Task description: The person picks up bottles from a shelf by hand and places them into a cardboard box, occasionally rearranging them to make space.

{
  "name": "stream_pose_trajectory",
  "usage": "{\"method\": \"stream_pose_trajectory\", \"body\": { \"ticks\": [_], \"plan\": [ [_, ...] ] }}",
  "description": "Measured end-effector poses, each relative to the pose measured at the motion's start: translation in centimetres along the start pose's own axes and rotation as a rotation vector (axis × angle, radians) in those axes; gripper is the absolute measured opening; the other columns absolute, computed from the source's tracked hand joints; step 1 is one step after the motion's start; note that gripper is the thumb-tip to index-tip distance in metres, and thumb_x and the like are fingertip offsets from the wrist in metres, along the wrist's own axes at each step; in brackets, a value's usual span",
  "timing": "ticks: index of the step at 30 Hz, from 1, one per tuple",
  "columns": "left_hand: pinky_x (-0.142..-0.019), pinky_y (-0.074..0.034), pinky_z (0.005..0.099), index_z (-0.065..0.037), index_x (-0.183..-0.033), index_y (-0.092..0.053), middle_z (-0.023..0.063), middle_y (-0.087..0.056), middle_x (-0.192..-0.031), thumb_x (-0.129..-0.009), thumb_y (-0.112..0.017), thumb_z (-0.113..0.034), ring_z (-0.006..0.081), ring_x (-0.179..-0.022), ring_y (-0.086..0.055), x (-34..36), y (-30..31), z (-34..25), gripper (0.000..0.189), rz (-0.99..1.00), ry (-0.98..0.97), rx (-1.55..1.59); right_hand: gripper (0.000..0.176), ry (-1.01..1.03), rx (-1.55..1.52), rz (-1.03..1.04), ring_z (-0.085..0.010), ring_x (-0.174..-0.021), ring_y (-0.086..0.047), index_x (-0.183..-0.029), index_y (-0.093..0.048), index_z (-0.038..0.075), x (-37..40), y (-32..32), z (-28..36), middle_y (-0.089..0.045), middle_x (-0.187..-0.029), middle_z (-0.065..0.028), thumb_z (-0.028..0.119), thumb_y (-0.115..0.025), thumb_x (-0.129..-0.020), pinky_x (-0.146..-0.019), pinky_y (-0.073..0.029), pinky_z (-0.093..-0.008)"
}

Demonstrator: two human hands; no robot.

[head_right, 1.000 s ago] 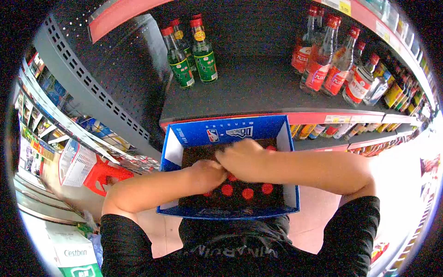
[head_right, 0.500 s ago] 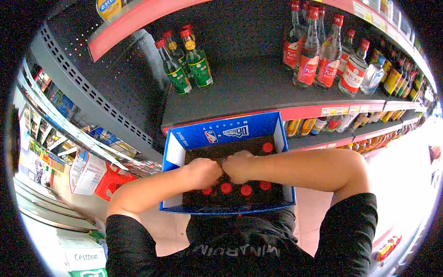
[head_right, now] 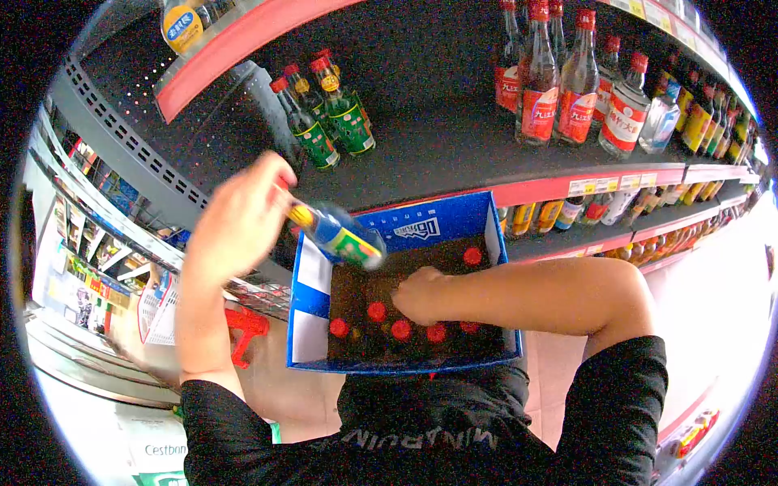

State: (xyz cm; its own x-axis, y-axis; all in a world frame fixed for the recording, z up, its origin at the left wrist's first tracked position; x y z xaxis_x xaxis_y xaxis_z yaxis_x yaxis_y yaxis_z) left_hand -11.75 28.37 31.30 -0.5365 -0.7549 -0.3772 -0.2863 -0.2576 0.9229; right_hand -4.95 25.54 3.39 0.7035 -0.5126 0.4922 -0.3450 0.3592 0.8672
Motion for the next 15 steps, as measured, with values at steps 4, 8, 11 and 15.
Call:
{"method": "stream_pose_trajectory", "body": {
  "ticks": [4,8,11,15],
  "plan": [
    [-0.079,-0.045,0.039,-0.003,-0.101,-0.049,0.0173,-0.057,-0.09,-0.089,-0.048,-0.007,0.0334,-0.087,-0.058,-2.3,4.7,1.8,0.013,-0.126,0.052,-0.102,0.024,0.014,0.015,-0.058,-0.0303,-0.086,-0.068,-0.09,-0.071,0.001,-0.2,0.1,0.0,-0.07,-0.095,-0.0161,0.01,-0.068,-0.067,-0.065,-0.056,-0.0447],
    [-0.084,-0.045,0.0398,-0.002,-0.104,-0.052,0.018,-0.059,-0.095,-0.088,-0.048,-0.008,0.035,-0.094,-0.058,-5.0,5.5,3.4,0.017,-0.133,0.032,-0.179,0.022,0.026,0.004,-0.101,-0.0308,-0.085,-0.069,-0.087,-0.071,0.001,0.1,0.3,0.0,-0.069,-0.094,-0.017,0.01,-0.067,-0.067,-0.065,-0.056,-0.0456],
    [-0.087,-0.045,0.0422,-0.001,-0.105,-0.054,0.0204,-0.062,-0.101,-0.088,-0.049,-0.011,0.037,-0.101,-0.058,-7.0,3.8,5.8,0.02,-0.099,0.08,-0.241,0.023,0.039,-0.002,-0.099,-0.031,-0.085,-0.069,-0.088,-0.071,0.001,0.1,0.3,0.1,-0.069,-0.093,-0.0173,0.01,-0.067,-0.067,-0.066,-0.056,-0.0459],
    [-0.088,-0.045,0.0446,-0.002,-0.105,-0.057,0.0227,-0.062,-0.105,-0.088,-0.05,-0.016,0.0387,-0.103,-0.058,-8.6,1.3,9.6,0.023,-0.018,0.207,-0.231,0.023,0.02,-0.021,-0.087,-0.0312,-0.086,-0.068,-0.09,-0.071,0.001,0.5,0.6,0.0,-0.07,-0.094,-0.0171,0.01,-0.066,-0.069,-0.068,-0.056,-0.0457]
  ]
}}
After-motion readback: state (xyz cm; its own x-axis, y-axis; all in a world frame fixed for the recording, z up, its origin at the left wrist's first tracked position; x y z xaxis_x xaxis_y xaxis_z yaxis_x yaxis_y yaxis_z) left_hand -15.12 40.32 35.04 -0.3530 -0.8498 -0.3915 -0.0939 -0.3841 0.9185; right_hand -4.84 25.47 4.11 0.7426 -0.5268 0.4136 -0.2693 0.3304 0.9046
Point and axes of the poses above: each hand's wrist, its own x-axis away from the middle knuckle, its own y-axis out of the back of the hand, z = x × y, the point moved 10 cm from there along -x, towards the middle knuckle
